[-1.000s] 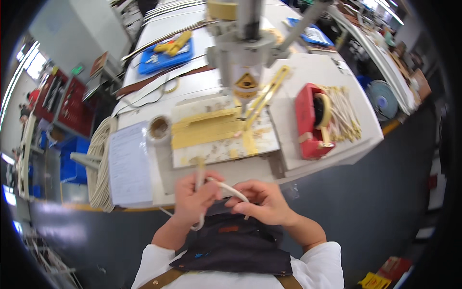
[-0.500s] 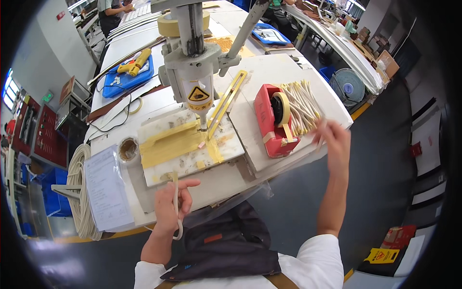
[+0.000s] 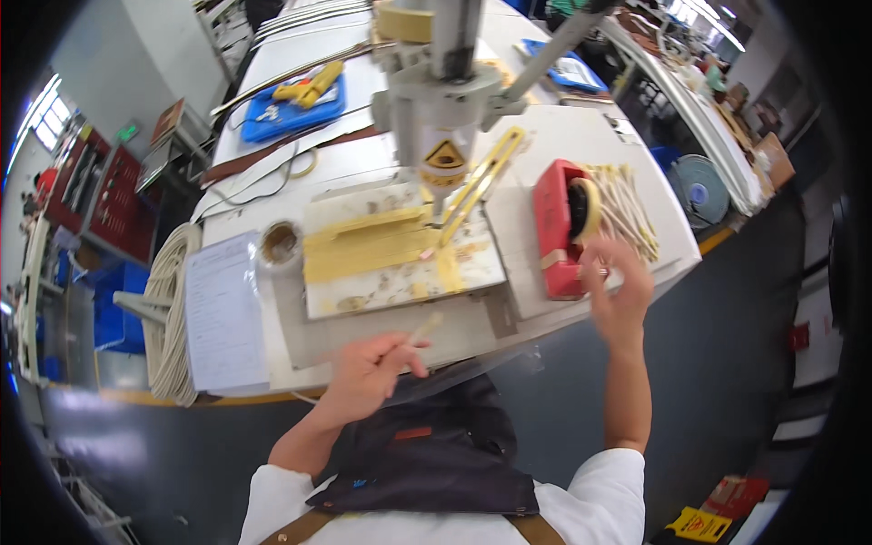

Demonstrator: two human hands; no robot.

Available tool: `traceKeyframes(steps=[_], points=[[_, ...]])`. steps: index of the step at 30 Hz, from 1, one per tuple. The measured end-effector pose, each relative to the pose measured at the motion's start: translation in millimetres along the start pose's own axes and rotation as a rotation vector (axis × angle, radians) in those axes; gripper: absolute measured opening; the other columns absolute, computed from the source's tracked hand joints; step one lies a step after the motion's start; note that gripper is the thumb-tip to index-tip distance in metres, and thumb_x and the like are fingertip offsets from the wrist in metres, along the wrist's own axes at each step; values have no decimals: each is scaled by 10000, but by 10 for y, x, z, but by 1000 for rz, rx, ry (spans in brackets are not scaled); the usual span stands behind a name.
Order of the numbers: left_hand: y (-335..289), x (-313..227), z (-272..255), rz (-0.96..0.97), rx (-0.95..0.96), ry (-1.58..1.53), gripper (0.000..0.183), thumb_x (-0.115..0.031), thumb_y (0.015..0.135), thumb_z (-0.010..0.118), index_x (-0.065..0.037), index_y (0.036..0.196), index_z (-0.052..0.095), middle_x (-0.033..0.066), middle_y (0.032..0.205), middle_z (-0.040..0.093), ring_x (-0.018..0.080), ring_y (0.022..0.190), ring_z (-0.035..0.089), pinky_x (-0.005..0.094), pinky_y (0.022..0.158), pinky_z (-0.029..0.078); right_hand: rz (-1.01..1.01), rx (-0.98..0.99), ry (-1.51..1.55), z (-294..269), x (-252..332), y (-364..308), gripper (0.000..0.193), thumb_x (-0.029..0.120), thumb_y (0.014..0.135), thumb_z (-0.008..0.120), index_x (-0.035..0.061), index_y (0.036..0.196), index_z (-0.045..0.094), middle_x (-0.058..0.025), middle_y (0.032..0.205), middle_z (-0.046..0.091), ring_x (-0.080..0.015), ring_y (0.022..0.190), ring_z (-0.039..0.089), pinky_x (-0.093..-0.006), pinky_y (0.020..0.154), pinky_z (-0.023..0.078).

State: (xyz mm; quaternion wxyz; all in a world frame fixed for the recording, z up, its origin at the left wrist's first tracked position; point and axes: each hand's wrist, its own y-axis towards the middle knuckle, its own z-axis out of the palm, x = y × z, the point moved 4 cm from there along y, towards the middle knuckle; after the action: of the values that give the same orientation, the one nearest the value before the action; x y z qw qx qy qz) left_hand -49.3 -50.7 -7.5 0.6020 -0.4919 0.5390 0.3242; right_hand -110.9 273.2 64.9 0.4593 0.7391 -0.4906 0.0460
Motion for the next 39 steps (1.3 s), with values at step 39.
traceKeyframes(steps=[39], points=[[123, 318, -1415, 487, -518, 999, 73, -87, 863, 716, -78, 934, 731, 85, 785, 690, 276, 694, 666, 380, 608, 512, -7, 192, 147, 1851, 221, -191, 113, 58, 821, 751, 64, 933, 738, -64, 933, 658, -262, 824, 634, -371, 707, 522]])
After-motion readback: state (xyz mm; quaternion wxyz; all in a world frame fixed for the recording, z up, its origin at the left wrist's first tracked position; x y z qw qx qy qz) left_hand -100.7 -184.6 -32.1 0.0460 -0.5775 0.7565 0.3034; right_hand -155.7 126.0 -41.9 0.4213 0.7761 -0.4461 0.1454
